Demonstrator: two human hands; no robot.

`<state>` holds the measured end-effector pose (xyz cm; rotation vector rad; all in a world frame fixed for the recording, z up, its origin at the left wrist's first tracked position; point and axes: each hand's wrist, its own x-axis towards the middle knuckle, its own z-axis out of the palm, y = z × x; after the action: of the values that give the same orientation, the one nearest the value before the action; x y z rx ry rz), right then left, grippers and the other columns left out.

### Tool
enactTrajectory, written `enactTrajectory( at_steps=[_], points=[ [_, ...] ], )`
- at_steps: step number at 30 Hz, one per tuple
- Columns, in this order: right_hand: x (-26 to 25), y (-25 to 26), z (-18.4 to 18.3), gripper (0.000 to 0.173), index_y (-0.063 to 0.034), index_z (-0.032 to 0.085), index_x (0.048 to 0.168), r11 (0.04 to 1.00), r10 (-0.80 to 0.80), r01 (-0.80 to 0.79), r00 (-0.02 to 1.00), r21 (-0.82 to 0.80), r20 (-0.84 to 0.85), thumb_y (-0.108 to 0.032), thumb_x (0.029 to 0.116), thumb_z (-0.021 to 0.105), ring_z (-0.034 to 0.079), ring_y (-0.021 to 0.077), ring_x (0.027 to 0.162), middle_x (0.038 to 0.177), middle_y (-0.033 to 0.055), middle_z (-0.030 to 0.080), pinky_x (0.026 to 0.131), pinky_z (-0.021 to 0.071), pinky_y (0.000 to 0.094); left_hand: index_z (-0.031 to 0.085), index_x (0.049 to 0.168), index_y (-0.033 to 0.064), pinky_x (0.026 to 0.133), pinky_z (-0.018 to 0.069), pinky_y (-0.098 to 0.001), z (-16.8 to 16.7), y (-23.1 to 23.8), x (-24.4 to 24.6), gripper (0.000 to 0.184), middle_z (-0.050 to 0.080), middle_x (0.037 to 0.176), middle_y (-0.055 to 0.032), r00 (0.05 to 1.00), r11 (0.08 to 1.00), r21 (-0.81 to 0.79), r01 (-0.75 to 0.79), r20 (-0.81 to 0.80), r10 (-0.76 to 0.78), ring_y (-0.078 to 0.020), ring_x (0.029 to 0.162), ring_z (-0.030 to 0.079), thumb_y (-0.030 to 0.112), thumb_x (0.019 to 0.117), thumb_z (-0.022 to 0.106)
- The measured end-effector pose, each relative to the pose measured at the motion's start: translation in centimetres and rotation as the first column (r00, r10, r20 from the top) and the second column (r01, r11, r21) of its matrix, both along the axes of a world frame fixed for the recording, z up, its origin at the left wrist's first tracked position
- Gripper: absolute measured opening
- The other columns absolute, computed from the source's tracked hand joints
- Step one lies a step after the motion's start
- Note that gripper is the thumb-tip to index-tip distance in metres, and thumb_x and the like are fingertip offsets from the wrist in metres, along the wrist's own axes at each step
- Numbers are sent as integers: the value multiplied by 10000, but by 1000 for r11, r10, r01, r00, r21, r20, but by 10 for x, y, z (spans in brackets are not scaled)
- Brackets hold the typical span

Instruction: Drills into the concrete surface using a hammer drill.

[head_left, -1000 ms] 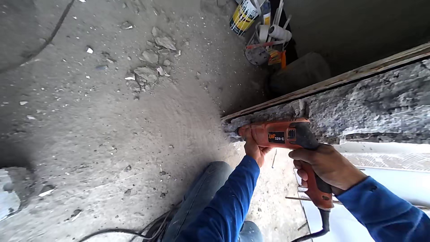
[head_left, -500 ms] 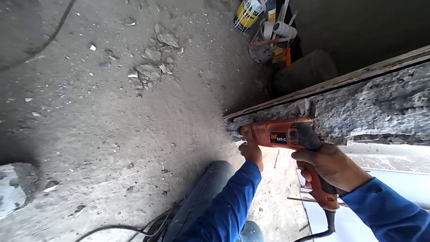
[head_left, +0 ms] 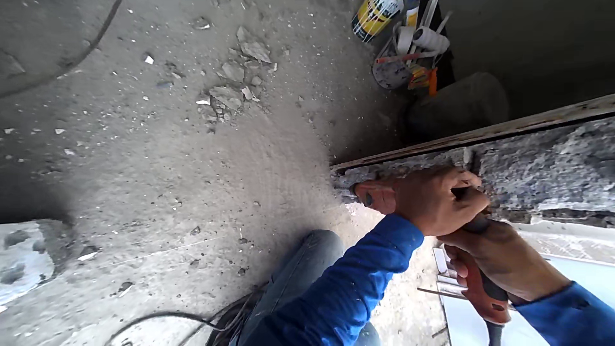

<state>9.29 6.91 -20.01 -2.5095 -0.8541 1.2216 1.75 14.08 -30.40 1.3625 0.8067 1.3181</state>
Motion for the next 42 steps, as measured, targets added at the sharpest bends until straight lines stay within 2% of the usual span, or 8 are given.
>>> enactTrajectory(
  at_steps=[4, 8, 11, 15, 23, 28, 42],
  points=[
    [6, 1, -1, 97, -44, 599, 891, 1000, -25, 25, 999, 2, 20, -82, 933, 677, 547, 228, 371, 540, 121, 550, 361, 529, 389, 767, 926, 171, 696, 585, -427, -4, 8, 9, 123, 742, 859, 45, 999, 999, 31, 32, -5, -32, -101, 804, 703, 235, 884, 671],
    [14, -1, -2, 82, -47, 598, 883, 998, -55, 54, 998, 11, 25, -58, 926, 667, 551, 226, 371, 529, 110, 543, 358, 530, 392, 768, 934, 192, 667, 576, -435, -5, 7, 17, 134, 741, 857, 58, 998, 998, 35, 57, -23, -57, -98, 795, 701, 265, 888, 665],
    [16, -1, -3, 92, -51, 592, 885, 1000, -26, 25, 999, 18, 42, -48, 919, 678, 548, 219, 365, 528, 110, 551, 352, 523, 374, 762, 945, 169, 632, 572, -428, -1, 5, 10, 121, 728, 834, 37, 998, 998, 34, 57, -33, -56, -111, 758, 691, 224, 892, 667],
    [17, -1, -6, 103, -55, 616, 903, 1000, 13, -14, 998, 28, 54, -76, 905, 717, 548, 229, 370, 544, 128, 568, 357, 516, 373, 767, 926, 161, 659, 586, -411, -10, 5, 13, 137, 746, 854, 47, 1000, 998, 61, -15, 24, 14, -90, 781, 705, 211, 875, 650],
    [10, 8, -2, 127, -60, 593, 958, 999, -41, 42, 998, -21, 46, -97, 946, 714, 547, 233, 374, 552, 130, 555, 357, 522, 385, 767, 954, 177, 664, 581, -443, -11, 17, 12, 170, 745, 869, 42, 995, 994, 15, 104, 1, -104, -103, 791, 704, 231, 910, 613],
    [11, 11, -4, 125, -57, 601, 948, 1000, -23, 23, 998, -9, 53, -80, 934, 723, 543, 232, 361, 538, 139, 558, 338, 506, 367, 768, 956, 192, 648, 578, -444, -14, 19, 13, 175, 740, 866, 53, 997, 997, 8, 77, 6, -77, -97, 789, 700, 246, 906, 610],
    [18, 7, -7, 158, -69, 603, 985, 998, 48, -46, 997, -30, 65, -137, 941, 739, 545, 242, 363, 550, 146, 566, 342, 505, 371, 757, 943, 153, 657, 571, -425, -18, 15, 13, 179, 724, 847, 37, 996, 997, 38, 66, 50, -68, -99, 769, 681, 205, 919, 588]
  ],
)
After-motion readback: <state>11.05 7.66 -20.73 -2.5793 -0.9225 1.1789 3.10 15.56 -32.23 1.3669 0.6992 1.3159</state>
